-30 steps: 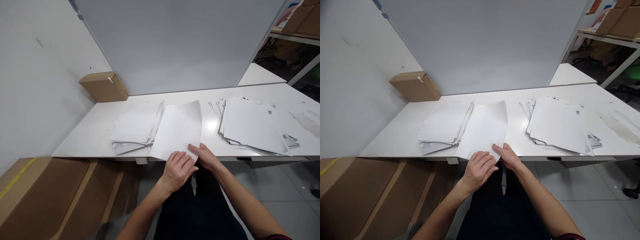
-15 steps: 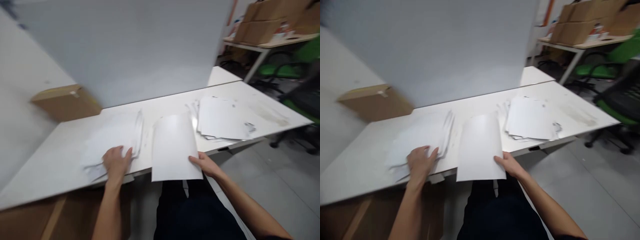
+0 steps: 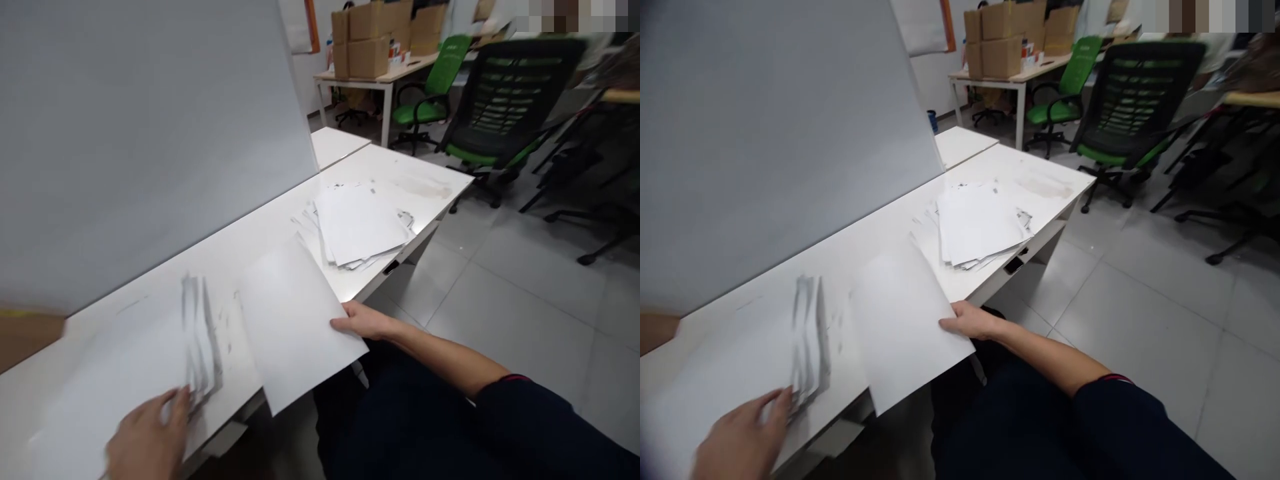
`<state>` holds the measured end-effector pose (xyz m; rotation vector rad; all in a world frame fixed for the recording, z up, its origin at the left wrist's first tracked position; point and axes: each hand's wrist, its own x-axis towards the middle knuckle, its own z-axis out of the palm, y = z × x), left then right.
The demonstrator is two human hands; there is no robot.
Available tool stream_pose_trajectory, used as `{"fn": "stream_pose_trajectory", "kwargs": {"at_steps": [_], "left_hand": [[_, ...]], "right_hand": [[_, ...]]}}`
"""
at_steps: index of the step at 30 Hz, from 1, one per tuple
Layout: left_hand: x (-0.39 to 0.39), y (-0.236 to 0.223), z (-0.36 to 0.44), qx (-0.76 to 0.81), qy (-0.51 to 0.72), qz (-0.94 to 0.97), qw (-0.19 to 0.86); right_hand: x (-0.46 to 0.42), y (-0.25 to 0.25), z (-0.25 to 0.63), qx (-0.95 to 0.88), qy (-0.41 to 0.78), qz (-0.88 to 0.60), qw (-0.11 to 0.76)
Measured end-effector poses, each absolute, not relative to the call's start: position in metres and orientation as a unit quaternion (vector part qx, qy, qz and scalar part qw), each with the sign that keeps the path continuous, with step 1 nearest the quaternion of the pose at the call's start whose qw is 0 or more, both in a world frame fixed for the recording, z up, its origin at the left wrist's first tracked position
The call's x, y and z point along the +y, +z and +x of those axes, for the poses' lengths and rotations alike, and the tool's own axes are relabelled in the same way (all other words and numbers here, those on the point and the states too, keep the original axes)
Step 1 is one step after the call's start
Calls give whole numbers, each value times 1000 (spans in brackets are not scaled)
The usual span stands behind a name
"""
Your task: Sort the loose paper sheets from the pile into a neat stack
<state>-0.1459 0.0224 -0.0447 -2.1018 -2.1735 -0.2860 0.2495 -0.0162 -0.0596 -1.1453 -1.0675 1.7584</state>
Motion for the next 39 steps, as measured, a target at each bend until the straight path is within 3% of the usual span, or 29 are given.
{"fn": "stream_pose_trajectory", "kwargs": {"at_steps": [4,9,17,27,33,37,39], "left_hand": [[7,-17,-110,-673,-34,-728,127],[-4,8,-84,-681,-167,-693,164],[-30,11,-11,-609,-234,-758,-3],[-62,-5,60,-491,-215,-832,-140],[-68,-10,78,-445,-237,-839,-205],[-37,-18,33,-582,-347,-719,-153],[-19,-26,7,-676,-372,-611,-175]], "right_hand": [[-19,-50,246,-414,688,-458,381],[-20,-39,236,-415,703,-454,356],[-21,-37,230,-418,721,-444,329],[-29,-56,223,-281,772,-416,389],[-31,-49,231,-418,683,-457,387],[-35,-52,244,-466,633,-515,340],[-39,-56,250,-466,633,-523,331]]}}
